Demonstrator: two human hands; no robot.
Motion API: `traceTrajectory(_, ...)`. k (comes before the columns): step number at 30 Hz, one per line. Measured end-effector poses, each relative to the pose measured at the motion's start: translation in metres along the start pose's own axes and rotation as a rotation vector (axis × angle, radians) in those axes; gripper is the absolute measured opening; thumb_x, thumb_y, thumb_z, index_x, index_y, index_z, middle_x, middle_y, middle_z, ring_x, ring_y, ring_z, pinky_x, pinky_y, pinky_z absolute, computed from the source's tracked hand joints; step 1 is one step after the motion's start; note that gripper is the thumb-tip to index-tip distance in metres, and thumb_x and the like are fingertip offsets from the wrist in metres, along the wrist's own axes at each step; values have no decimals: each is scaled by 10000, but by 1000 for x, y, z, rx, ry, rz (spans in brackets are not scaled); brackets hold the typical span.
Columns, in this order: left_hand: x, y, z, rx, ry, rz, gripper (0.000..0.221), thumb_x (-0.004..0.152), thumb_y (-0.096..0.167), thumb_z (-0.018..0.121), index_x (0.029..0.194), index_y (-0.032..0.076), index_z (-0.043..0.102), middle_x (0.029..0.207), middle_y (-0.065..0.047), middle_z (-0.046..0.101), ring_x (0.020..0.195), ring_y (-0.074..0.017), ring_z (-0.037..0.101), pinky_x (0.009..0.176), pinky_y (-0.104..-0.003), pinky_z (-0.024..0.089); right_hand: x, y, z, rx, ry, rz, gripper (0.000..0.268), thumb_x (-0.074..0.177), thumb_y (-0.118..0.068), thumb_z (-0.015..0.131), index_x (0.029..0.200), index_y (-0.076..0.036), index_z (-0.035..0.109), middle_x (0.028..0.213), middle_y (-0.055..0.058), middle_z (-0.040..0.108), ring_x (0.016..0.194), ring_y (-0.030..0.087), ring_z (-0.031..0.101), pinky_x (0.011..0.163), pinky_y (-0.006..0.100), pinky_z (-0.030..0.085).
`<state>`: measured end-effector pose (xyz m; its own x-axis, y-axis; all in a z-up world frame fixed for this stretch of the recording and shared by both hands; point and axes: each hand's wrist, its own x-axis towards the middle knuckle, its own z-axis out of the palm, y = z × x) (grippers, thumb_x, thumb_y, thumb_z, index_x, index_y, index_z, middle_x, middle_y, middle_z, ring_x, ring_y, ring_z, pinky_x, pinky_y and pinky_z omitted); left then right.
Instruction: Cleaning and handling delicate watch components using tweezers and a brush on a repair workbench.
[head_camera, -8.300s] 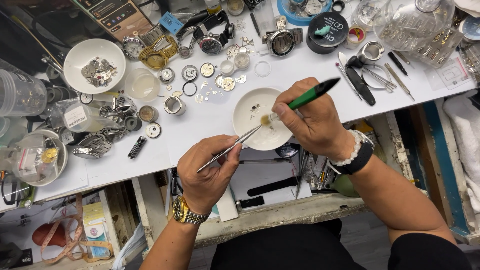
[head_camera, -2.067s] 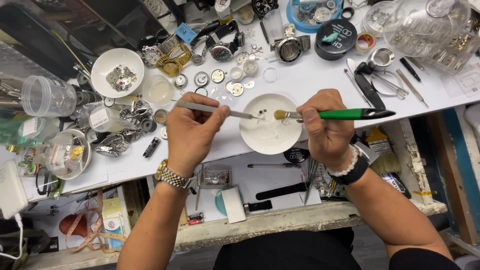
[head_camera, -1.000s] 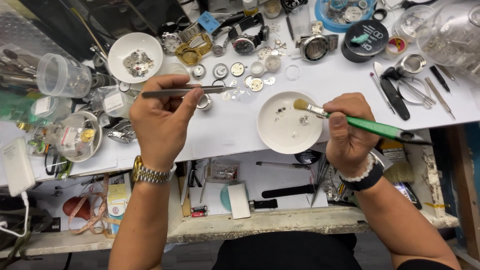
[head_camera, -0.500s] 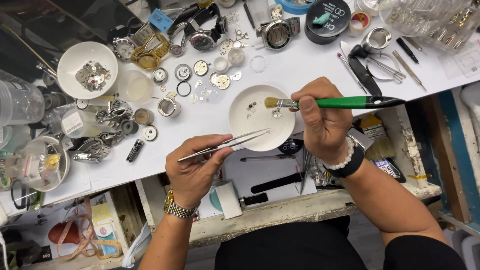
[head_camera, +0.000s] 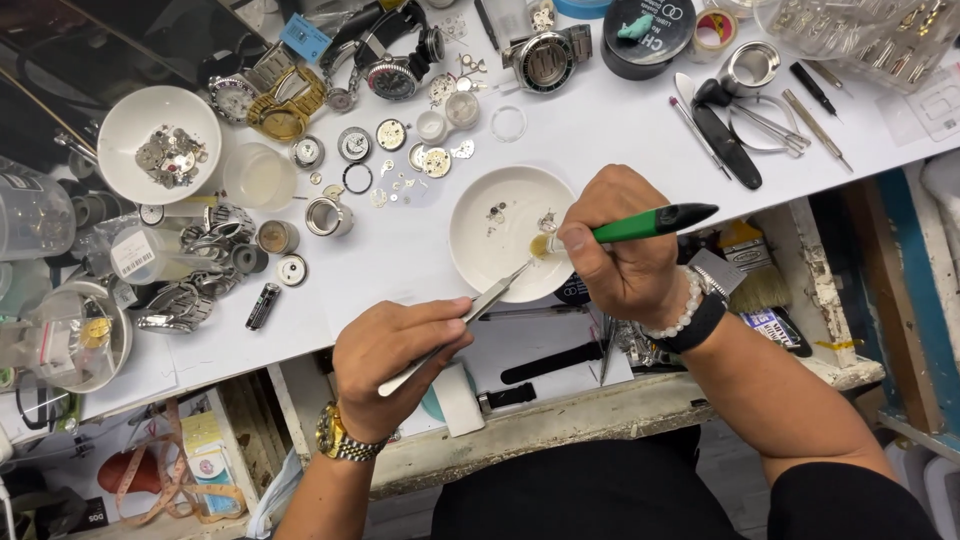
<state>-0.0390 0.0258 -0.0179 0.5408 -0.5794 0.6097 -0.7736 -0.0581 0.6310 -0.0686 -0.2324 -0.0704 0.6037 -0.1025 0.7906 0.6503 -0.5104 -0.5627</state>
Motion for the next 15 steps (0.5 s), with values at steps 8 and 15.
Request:
traceTrajectory(8, -7, -10, 5, 101, -64, 189, 168, 878, 8, 747, 1037, 28, 798, 1031, -153, 811, 672, -296, 731, 600, -345, 574, 2, 0, -1, -17, -23, -3, 239, 1038, -138, 514, 816, -104, 596, 645, 31, 516, 586, 245, 500, 570, 365, 462)
traceTrajectory(15, -9, -11, 5, 251, -21, 306, 95, 940, 83, 732, 1004, 68, 801, 1019, -110, 816, 623, -222, 708, 589, -295, 558, 13, -9, -2, 23, -9, 46, 228, 1066, -115, 499, 896, -61, 642, 730, 53, 600, 639, 256, 558, 606, 366, 496)
